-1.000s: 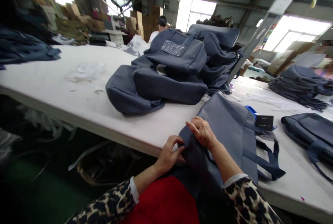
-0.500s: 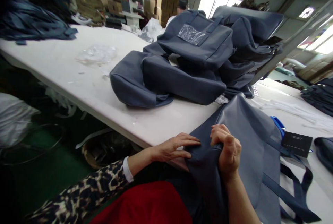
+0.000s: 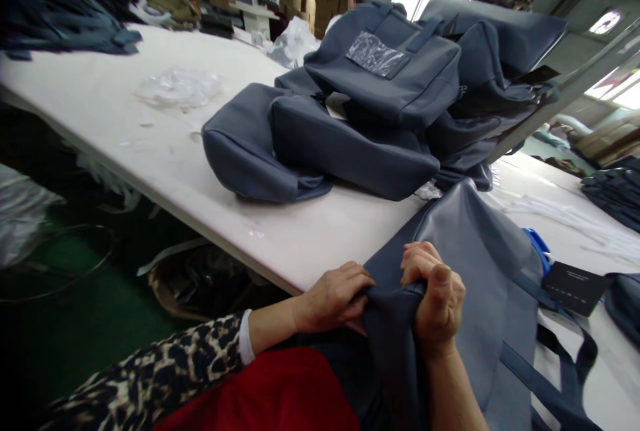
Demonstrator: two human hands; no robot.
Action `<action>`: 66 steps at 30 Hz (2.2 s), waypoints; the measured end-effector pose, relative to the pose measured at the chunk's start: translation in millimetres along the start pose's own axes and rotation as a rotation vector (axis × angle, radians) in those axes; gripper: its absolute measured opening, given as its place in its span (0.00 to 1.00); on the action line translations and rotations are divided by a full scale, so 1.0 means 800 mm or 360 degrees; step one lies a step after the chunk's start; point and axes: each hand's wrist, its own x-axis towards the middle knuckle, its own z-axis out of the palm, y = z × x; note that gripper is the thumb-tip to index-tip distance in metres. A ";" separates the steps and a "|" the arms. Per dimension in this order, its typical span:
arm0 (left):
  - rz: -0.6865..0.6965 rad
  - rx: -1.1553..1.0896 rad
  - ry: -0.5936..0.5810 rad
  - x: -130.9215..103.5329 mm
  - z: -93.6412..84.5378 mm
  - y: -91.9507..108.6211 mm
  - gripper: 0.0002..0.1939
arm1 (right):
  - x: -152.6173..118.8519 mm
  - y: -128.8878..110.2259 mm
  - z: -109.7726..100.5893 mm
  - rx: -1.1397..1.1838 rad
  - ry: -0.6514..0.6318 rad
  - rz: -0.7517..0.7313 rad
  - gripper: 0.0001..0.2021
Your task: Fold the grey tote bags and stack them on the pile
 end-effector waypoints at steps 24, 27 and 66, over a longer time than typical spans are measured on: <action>0.0172 -0.0221 -0.0218 -0.048 -0.009 -0.008 0.12 | -0.021 0.027 0.025 -0.0235 -0.0652 0.0075 0.20; 0.0041 -0.0409 -0.0109 -0.045 -0.018 -0.008 0.16 | -0.015 0.016 0.015 -0.0134 -0.0388 0.0053 0.21; 0.0405 0.0121 -0.0516 -0.020 -0.003 -0.004 0.13 | -0.228 -0.016 -0.023 -0.1201 -0.0309 0.0194 0.14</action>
